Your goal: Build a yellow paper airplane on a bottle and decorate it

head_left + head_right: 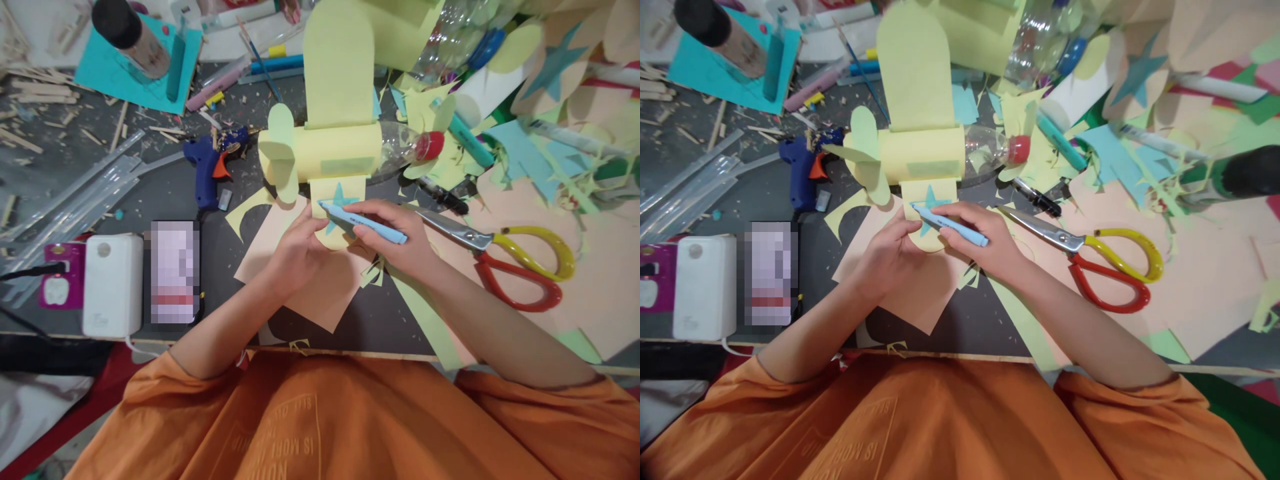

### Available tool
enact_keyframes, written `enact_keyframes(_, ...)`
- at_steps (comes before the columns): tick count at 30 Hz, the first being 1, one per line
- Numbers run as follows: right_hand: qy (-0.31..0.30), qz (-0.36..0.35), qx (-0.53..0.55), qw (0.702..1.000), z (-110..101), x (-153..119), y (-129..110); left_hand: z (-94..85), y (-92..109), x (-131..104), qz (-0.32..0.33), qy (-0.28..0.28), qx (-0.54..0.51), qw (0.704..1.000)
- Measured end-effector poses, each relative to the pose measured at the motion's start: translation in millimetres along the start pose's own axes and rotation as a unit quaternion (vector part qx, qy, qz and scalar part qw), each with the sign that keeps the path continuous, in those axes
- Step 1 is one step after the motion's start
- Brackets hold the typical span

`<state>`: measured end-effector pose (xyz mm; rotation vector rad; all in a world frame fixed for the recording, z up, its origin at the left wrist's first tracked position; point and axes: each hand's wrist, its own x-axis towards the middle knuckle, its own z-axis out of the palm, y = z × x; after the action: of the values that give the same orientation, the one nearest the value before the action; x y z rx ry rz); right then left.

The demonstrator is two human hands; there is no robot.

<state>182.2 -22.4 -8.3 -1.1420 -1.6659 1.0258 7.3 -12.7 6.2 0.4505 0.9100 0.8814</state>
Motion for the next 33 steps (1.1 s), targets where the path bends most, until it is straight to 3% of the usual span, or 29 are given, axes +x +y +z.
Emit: enact_keyframes(33,0.028,-0.024,-0.009,0.999,-0.2,-1.5,1.9,-3.1,-4.3,4.2,0.006,-0.019,-0.027,0.999)
